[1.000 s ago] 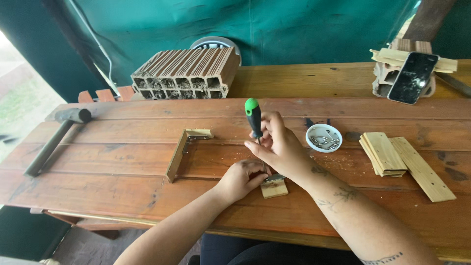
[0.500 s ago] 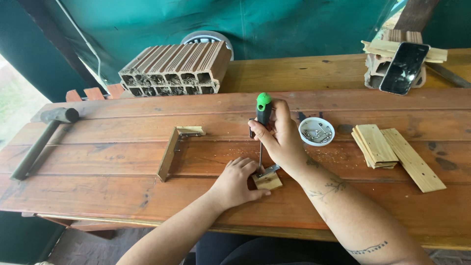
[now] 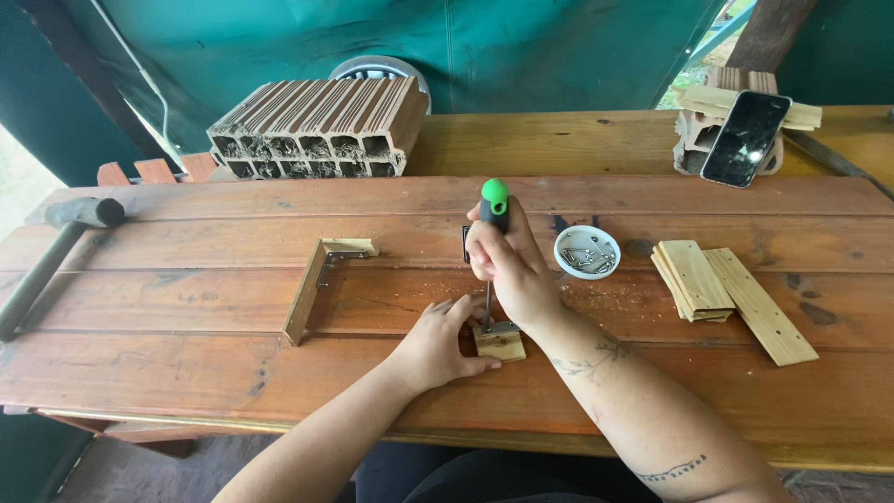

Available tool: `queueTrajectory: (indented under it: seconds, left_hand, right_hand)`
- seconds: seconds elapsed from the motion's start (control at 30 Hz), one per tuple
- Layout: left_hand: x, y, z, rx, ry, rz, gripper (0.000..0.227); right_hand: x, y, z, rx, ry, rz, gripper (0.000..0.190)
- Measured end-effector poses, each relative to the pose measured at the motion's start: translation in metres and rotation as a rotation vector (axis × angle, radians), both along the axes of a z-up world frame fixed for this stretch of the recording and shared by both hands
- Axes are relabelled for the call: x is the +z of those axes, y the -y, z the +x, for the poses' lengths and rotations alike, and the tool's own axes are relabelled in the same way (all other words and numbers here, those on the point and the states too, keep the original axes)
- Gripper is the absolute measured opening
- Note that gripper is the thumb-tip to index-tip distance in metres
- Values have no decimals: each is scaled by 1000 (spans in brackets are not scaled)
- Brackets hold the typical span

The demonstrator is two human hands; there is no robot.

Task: The person assembles a small wooden frame by attaching metal brackets to wooden pieces using a screwdriver and screws. They position the brackets, insert screws, and tighten them to secure the components together.

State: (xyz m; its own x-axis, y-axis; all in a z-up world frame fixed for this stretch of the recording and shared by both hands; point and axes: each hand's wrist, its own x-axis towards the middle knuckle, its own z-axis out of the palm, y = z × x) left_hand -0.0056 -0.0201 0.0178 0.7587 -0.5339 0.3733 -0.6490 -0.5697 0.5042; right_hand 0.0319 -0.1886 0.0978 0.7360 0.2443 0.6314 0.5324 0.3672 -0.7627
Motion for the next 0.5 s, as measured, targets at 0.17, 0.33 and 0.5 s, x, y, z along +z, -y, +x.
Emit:
queueTrajectory:
  seconds: [0.17,0.33,0.5]
  left_hand:
    - [11,2,-5,-13,-9,12,78]
    - [12,-1,-5,2,-35,17,80]
    - [7,-4,-3,7,-56,43,83]
  right_hand:
    - [-2,-2,-8,-47,89,33,27]
    - [-9,-5,-1,-32,57,80,36]
    - [-18,-5,-2,-85,79,158,31]
